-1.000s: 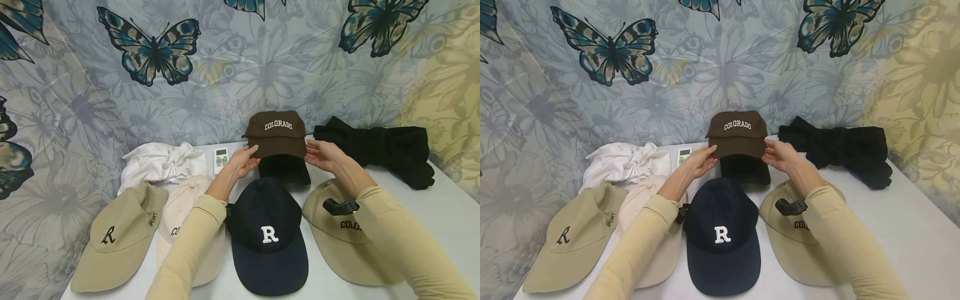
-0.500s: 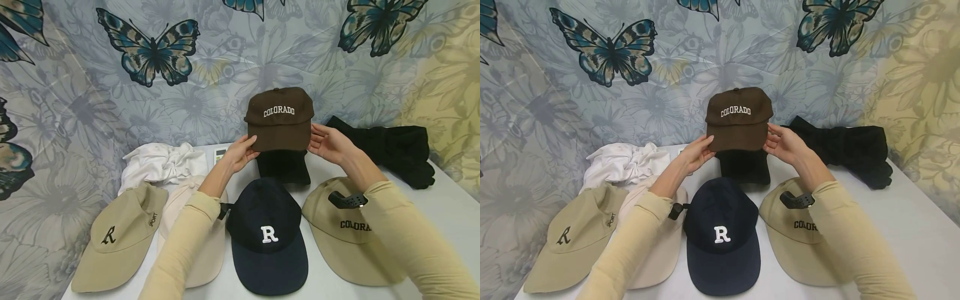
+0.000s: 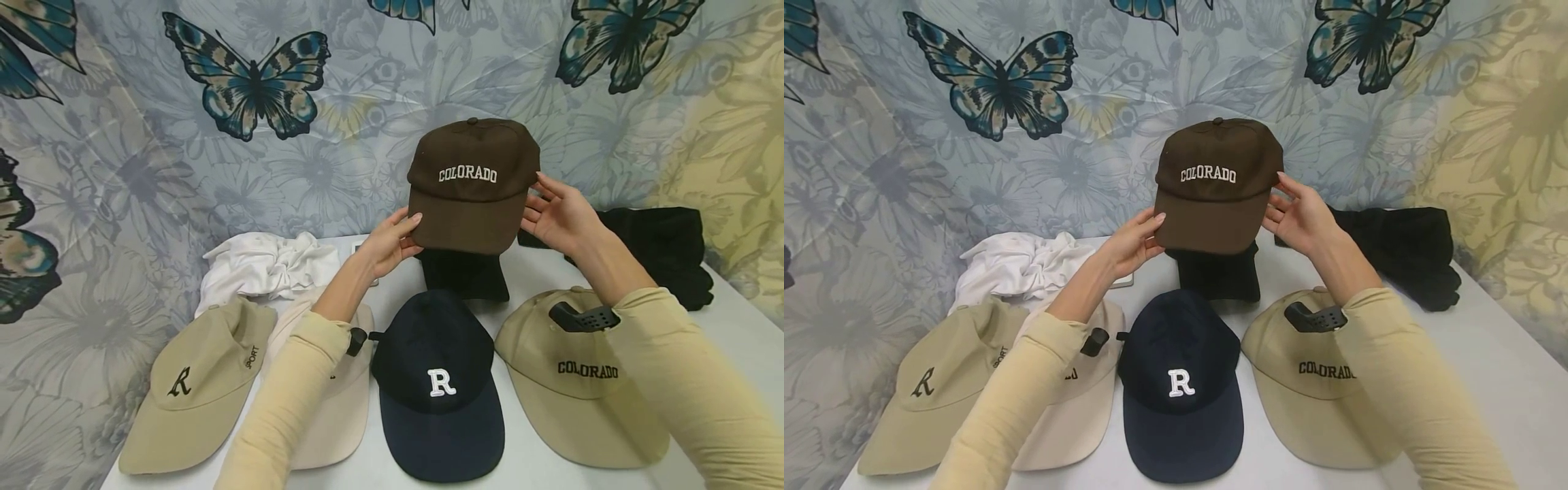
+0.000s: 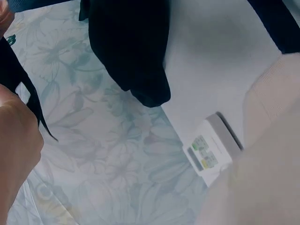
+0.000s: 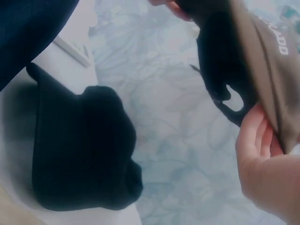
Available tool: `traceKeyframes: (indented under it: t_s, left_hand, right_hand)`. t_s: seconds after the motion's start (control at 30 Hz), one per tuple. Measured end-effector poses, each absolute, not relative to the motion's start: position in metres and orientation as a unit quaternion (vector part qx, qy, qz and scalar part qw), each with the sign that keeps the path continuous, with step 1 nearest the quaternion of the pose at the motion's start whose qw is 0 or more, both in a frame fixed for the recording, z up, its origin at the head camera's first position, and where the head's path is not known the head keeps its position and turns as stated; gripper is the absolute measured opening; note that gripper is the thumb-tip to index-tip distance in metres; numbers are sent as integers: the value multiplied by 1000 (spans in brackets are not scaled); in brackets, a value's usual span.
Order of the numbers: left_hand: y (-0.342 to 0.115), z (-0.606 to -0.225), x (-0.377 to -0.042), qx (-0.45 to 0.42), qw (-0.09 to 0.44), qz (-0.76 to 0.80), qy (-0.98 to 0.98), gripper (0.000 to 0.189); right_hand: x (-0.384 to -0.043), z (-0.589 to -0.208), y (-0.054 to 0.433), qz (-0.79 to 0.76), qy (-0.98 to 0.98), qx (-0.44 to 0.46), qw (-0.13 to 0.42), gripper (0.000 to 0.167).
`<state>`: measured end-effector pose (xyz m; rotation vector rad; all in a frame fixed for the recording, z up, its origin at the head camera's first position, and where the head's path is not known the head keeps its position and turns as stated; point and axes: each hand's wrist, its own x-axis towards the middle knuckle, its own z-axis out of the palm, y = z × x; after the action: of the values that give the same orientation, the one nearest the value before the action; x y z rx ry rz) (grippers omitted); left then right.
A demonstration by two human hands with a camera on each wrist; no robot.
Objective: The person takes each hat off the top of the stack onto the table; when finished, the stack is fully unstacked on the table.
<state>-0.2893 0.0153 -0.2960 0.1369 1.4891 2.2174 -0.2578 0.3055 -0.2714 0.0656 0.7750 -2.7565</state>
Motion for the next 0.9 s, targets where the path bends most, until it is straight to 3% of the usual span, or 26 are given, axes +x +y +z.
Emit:
traceKeyframes:
  t_s: [0.33,0.7,0.9]
  left_hand:
    - [3,-295,-282,116,261,793,537,47]
    - [-5,-291,-265,176,299,783,516,39]
    - [-3,-290,-252,197,312,779,507,38]
  right_hand:
    - [-253,-265,328,-964,204,18,167,37]
    - [-244,-259,354,-944,142,-59,293,40]
    - [-241,-255,361,-923,181,-126,314,40]
